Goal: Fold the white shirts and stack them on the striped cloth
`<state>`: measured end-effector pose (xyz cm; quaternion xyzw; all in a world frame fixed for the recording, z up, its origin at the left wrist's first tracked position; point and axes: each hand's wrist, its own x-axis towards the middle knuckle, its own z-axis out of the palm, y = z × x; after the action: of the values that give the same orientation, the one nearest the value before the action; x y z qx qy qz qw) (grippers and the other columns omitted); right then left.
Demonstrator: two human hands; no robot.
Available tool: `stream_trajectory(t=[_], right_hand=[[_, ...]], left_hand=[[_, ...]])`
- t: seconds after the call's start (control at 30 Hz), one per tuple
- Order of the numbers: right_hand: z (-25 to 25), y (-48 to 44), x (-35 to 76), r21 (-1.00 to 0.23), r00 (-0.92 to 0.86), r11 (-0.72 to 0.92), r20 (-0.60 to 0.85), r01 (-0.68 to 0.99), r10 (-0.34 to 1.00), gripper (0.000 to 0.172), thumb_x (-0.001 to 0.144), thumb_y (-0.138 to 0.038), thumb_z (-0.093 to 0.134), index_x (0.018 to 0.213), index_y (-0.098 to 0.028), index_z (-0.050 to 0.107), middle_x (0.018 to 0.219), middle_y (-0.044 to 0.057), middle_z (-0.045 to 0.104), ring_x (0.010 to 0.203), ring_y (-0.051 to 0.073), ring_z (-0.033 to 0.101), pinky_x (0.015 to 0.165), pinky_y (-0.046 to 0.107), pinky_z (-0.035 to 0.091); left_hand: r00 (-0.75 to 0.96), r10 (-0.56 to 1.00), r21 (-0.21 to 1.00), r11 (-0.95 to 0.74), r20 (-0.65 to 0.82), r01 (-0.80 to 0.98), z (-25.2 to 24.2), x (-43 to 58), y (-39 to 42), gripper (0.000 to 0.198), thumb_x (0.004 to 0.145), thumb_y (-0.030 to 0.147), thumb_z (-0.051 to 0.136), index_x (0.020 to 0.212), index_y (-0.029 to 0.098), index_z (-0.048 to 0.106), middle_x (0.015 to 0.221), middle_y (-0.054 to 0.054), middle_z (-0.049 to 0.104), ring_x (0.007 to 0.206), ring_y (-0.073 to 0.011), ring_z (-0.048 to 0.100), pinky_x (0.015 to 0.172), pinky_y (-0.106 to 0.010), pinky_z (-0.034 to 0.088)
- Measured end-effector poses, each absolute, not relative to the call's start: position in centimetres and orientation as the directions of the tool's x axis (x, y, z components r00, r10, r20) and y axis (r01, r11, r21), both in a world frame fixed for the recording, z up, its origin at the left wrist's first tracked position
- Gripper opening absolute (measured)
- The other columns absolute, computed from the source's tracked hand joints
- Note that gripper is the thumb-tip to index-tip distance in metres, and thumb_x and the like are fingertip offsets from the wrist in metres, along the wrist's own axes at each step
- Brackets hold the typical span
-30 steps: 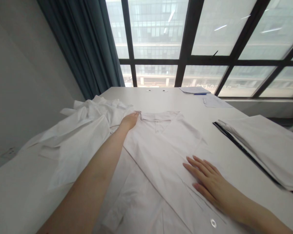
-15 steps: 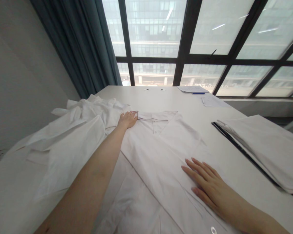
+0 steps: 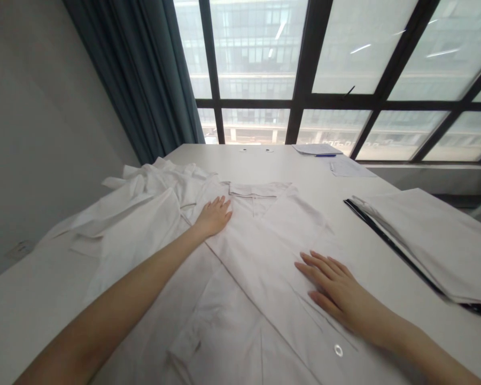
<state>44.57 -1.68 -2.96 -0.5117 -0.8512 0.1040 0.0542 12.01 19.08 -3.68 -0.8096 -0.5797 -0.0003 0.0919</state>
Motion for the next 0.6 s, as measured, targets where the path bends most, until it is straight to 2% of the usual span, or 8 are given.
stream_trajectory(t=[0.17,0.27,0.37,0.47,0.6], right_hand=[[-3.4,-1.5,44.6,-0.22,-0.439,0.444,0.078,0.868,0.895,0.043,0.098,-0.036,0.04,0.14,-0.03,0.05,0.149,0.007,0.047,0.139,0.026,0.038,0.111,0.056,0.031],[-3.8,-1.5,44.5,-0.205,-0.431,0.46,0.17,0.864,0.886,0.04,0.097,-0.029,0.042,0.134,-0.029,0.055,0.144,0.008,0.053,0.135,0.026,0.044,0.109,0.057,0.032],[-3.6,-1.7,44.1,-0.197,-0.475,0.52,0.234,0.831,0.848,0.041,0.096,-0.021,0.04,0.134,-0.027,0.055,0.143,0.008,0.053,0.136,0.025,0.043,0.109,0.056,0.034],[-3.1,-2.0,43.5,-0.243,-0.586,0.626,0.223,0.741,0.779,0.045,0.097,-0.018,0.038,0.139,-0.027,0.051,0.148,0.007,0.047,0.14,0.024,0.038,0.111,0.05,0.036],[-2.7,-2.5,43.0,-0.304,-0.686,0.682,0.115,0.664,0.719,0.045,0.099,-0.032,0.043,0.144,-0.033,0.045,0.154,0.002,0.039,0.143,0.024,0.03,0.114,0.048,0.032]], left_hand=[[0.433,0.895,-0.157,-0.415,0.108,0.896,-4.6,8.5,13.8,0.053,0.101,0.039,0.031,0.15,0.019,0.035,0.158,-0.011,0.027,0.146,-0.0268,0.026,0.115,-0.043,0.025],[0.389,0.911,-0.168,-0.366,0.137,0.915,-4.6,6.4,12.9,0.053,0.1,0.036,0.03,0.151,0.018,0.033,0.157,-0.012,0.03,0.145,-0.0255,0.027,0.116,-0.042,0.024],[0.335,0.927,-0.174,-0.306,0.172,0.936,-4.4,5.7,12.7,0.052,0.1,0.032,0.029,0.149,0.015,0.036,0.155,-0.013,0.034,0.144,-0.0246,0.029,0.116,-0.042,0.023],[0.388,0.893,-0.177,-0.353,0.228,0.918,-4.2,6.5,12.2,0.05,0.099,0.028,0.03,0.144,0.013,0.043,0.153,-0.014,0.038,0.143,-0.0245,0.033,0.118,-0.043,0.019],[0.597,0.776,-0.087,-0.593,0.204,0.801,-4.3,8.9,10.3,0.048,0.102,0.033,0.028,0.145,0.017,0.041,0.152,-0.011,0.04,0.142,-0.0207,0.035,0.116,-0.04,0.023]])
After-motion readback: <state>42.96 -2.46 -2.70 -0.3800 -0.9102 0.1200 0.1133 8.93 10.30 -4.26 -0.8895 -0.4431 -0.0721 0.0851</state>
